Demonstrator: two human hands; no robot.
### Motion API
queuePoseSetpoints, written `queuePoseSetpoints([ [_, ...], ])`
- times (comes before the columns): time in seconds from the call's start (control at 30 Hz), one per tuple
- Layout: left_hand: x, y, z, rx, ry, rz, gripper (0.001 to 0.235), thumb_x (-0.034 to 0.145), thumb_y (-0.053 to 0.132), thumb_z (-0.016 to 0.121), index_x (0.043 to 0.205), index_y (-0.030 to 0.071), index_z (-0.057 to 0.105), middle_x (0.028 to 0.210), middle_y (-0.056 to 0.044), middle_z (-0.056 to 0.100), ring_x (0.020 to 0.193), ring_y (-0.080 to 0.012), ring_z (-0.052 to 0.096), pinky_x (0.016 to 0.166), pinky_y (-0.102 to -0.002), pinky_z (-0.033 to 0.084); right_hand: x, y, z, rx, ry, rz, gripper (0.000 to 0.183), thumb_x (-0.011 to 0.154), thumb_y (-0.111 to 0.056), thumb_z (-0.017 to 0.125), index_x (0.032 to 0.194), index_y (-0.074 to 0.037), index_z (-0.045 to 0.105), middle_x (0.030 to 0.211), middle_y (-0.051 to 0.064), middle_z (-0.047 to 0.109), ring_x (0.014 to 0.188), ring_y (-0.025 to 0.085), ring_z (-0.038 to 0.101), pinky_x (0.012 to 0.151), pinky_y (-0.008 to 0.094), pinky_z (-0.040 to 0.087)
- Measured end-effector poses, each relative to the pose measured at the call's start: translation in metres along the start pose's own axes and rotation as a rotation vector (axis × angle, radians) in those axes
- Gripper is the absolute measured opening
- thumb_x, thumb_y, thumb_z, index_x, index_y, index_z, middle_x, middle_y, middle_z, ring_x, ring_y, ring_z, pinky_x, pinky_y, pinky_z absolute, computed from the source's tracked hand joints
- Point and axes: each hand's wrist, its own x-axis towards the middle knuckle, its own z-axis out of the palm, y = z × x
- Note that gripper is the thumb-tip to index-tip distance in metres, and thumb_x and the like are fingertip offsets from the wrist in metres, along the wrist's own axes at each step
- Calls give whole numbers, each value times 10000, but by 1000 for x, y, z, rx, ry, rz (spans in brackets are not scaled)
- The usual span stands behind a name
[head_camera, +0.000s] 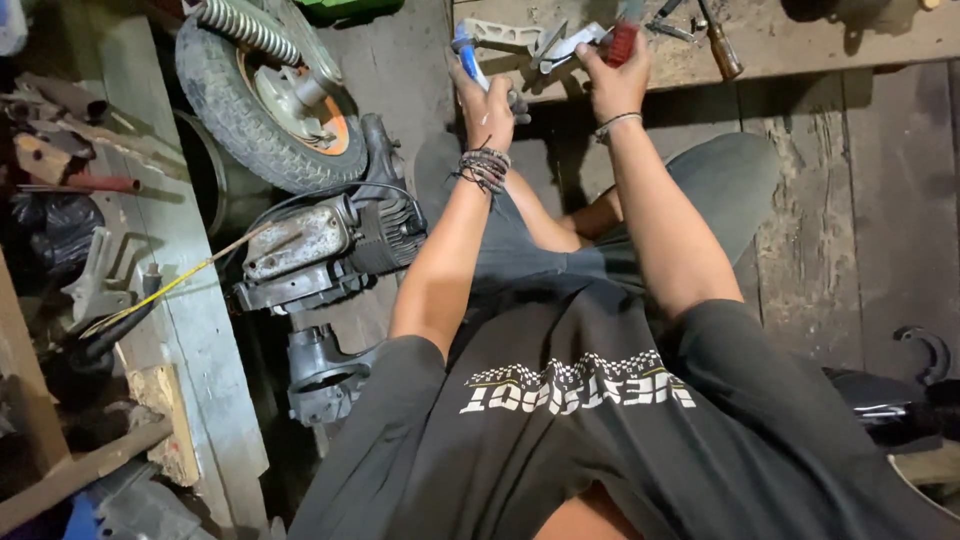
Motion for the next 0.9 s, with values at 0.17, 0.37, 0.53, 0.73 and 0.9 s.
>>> queuePoseSetpoints([
  [0.17,0,6,4,-84,39,59,679,841,142,533,1467,-39,342,1013,-201,643,754,-286,593,737,-382,537,6,-52,-8,-127,-209,-178,566,833,92,874,1290,-7,556,1051,133,695,888,231,680,822,340,591],
  [0.37,-2,2,13,-45,66,90,565,896,208,553,1395,-3,395,1099,-179,599,886,-304,612,857,-413,525,-1,-71,5,-579,-49,-328,546,749,-176,1013,1092,-51,608,972,114,605,807,316,628,750,402,542],
  [0.53,15,-17,13,45,15,129,572,894,260,554,1398,32,406,1149,-202,618,966,-357,633,935,-452,507,20,-117,-18,-739,-316,-538,634,713,-91,995,1200,-14,598,1192,192,592,985,430,608,819,473,520],
  [0.73,34,-2,-4,-48,-37,-12,464,854,217,582,1258,31,450,790,-116,600,660,-261,548,652,-408,508,52,-55,-27,-527,-410,-459,444,807,-52,1035,979,9,631,835,90,638,664,243,535,694,347,531],
  [0.9,9,13,16,-96,122,-40,330,838,244,527,1077,21,482,854,-132,557,725,-287,546,709,-423,493,37,-77,-13,-393,-352,-375,439,785,51,983,1062,18,644,882,94,701,700,213,612,673,326,537],
])
